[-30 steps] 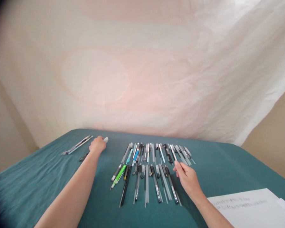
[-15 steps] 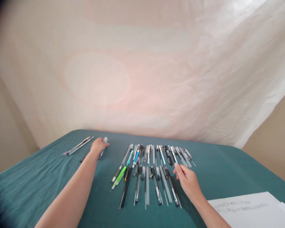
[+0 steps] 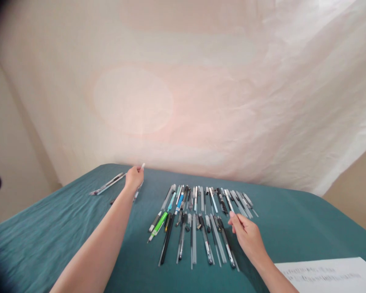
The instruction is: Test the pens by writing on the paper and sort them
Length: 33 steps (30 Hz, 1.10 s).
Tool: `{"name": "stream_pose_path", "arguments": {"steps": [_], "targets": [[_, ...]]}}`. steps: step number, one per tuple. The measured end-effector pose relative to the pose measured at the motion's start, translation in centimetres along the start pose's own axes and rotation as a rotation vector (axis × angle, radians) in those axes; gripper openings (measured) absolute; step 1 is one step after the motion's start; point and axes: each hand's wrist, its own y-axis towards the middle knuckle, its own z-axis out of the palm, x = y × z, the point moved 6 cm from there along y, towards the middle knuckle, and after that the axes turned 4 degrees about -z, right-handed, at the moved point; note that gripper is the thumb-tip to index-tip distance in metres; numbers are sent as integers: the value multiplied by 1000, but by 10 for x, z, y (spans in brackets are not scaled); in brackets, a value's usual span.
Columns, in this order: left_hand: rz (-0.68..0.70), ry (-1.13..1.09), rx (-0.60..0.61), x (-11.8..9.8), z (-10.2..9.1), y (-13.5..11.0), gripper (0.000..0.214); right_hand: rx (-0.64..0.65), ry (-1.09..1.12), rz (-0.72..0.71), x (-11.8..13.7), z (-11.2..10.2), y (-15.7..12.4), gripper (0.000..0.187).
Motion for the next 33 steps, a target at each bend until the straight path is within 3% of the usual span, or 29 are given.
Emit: {"name": "stream_pose_path", "arguments": {"steps": [3, 6, 10, 13, 14, 15, 17, 20, 28, 33], "targets": [[110, -111, 47, -40, 1, -14, 35, 1, -3, 4, -1, 0, 0, 42], [242, -237, 166, -87, 16, -47, 38, -4, -7, 1, -1, 0, 0, 41], [395, -389, 417, -142, 49, -124, 34, -6, 21, 9, 1, -1, -1, 39], [463, -458, 608, -164, 73, -191, 31, 0, 113, 26, 2, -3, -2, 39], [472, -484, 690, -167, 81, -212, 32, 0, 149, 23, 4, -4, -2, 40], [426, -557, 854, -168, 92, -233, 33, -6, 181, 12, 5, -6, -3, 40], [234, -665, 1086, -163, 108, -266, 36, -31, 230, -35, 10, -11, -4, 41], [-29, -793, 1251, -155, 118, -296, 38, -28, 292, -88, 19, -14, -5, 35], [-342, -1117, 1282, -139, 111, -317, 31, 201, 440, -22, 37, 4, -6, 25], [-403, -1265, 1284, -136, 108, -315, 32, 268, 492, -21, 44, 10, -7, 25]]}}
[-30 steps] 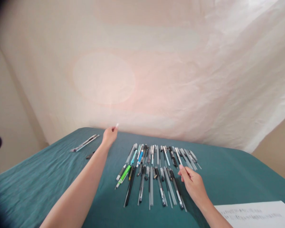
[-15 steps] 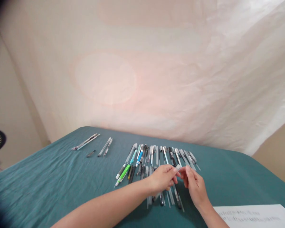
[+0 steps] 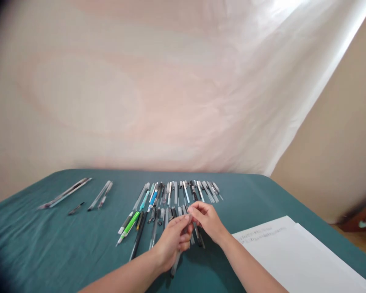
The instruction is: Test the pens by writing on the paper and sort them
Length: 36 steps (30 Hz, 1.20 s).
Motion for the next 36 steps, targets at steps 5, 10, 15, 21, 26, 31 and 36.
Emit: {"name": "stream_pose_path", "arguments": {"steps": [5, 10, 15, 21, 26, 31, 36], "targets": [[28, -13, 55, 0, 3, 1, 33, -6, 44, 3, 0, -1, 0, 26], [13, 7, 51, 4, 2, 0, 32, -10, -10, -27, 3, 3, -1, 30], [-33, 44, 8, 2, 2, -3, 28, -54, -28, -1, 1, 5, -2, 32], [-71, 97, -15, -2, 4, -5, 22, -86, -34, 32, 0, 4, -3, 33], [-79, 128, -15, -3, 3, -4, 21, -108, -42, 33, -2, 2, -1, 33], [-93, 148, -21, -2, 4, -5, 25, -130, -76, -10, 4, 0, -1, 34], [-69, 144, 19, -2, 6, -6, 36, -123, -4, 63, 9, 1, -1, 35]]}}
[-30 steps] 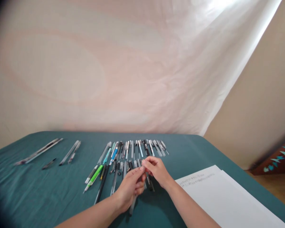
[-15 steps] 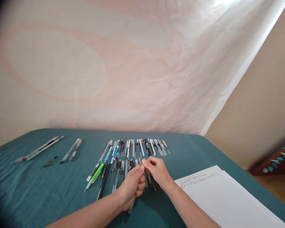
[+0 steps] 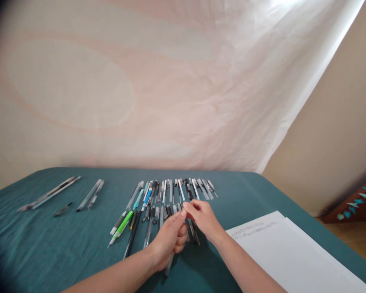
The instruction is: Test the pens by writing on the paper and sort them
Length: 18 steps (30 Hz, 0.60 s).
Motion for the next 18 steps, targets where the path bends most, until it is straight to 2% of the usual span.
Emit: {"name": "stream_pose_path", "arguments": {"steps": [5, 9, 14, 18], "targets": [[70, -70, -23, 1, -8, 5, 34, -112, 19, 35, -5, -23, 9, 38], [110, -150, -38, 2, -14, 9, 26, -91, -141, 48, -24, -40, 17, 34], [128, -194, -37, 2, -17, 12, 23, -53, -335, -12, -43, -40, 22, 26], [136, -185, -25, 1, -16, 11, 24, -67, -469, -109, -41, -36, 21, 21]]}}
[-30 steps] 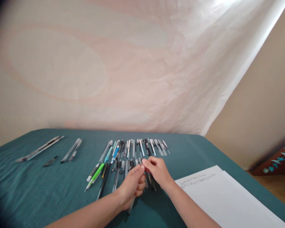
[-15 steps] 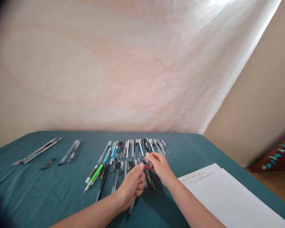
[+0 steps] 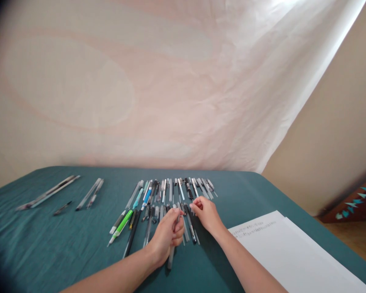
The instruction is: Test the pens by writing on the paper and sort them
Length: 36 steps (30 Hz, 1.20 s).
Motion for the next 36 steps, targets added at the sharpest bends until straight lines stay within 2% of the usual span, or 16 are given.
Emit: {"name": "stream_pose_path", "arguments": {"steps": [8, 27, 31, 36], "targets": [[20, 11, 18, -3, 2, -2, 29, 15, -93, -38, 4, -3, 1, 20], [31, -13, 32, -6, 2, -2, 31, -9, -91, -37, 5, -5, 0, 18], [78, -35, 21, -14, 1, -1, 28, -28, -35, -30, 16, -6, -1, 18], [185, -112, -18, -29, -4, 3, 22, 56, 102, -11, 40, 5, -8, 22]]}}
